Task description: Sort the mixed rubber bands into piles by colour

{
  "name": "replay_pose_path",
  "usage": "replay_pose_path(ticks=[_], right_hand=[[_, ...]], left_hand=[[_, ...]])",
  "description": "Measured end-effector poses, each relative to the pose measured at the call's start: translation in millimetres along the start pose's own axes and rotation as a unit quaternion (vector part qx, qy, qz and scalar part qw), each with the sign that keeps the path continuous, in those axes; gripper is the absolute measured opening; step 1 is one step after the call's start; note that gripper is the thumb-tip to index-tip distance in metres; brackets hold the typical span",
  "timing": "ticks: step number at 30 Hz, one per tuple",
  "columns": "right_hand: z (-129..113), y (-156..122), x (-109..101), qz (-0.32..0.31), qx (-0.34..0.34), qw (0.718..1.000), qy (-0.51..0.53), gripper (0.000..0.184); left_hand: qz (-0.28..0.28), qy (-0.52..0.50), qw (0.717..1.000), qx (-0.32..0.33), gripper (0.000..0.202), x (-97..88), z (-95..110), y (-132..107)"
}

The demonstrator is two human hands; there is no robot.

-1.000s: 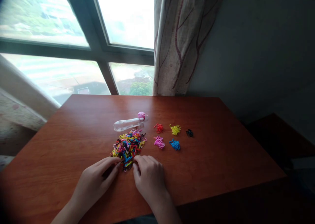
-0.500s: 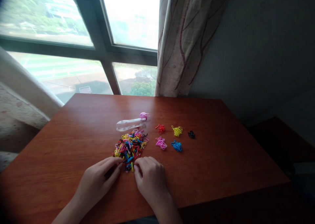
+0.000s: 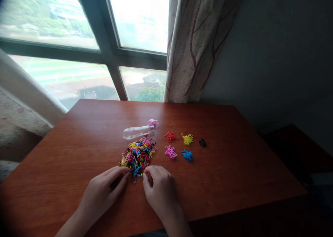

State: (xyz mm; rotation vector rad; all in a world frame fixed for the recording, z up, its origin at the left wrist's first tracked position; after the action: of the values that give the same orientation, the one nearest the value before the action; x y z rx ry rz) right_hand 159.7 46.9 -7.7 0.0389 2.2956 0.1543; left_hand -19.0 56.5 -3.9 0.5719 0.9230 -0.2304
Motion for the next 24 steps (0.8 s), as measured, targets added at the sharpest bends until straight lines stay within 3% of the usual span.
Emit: replay_pose_path(ticks=[8,12,15,19,24], right_hand=[[7,0,-6,0.037,0.049,0.994,0.091,0.013],[22,3,-31,0.095,0.062,0.989,0.097,0.017],[56,10,-70,0.176,0.103,0.977,0.061,0.021],[123,21,-120,0.231,0.203,0.951,-0.009,0.03],[179,32,-142,0.23,0.264,0.936,-0.042,0.035]], left_hand=[[-0.008,0.0,1.0,-0.006,0.017,-0.4,0,0],[-0.004,0.007,1.0,-0.001,0.016,-1.6,0,0],[0.001,0.011,1.0,0.006,0.016,-1.8,0,0],[0.002,0.013,1.0,0.013,0.016,-0.9,0,-1],[0.01,0.016,1.0,0.024,0.016,-0.1,-1,0]])
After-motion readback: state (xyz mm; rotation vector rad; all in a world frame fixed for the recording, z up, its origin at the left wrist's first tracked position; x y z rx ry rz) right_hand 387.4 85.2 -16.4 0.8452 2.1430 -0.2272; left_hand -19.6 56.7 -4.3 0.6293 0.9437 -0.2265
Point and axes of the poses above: each hand's wrist, its own y-axis towards the middle knuckle, its own x-axis out of the palm, z = x × y, the point moved 5 cm from there along y, towards the middle knuckle, and after that the axes turned 10 degrees about x, right-handed, at the moved point
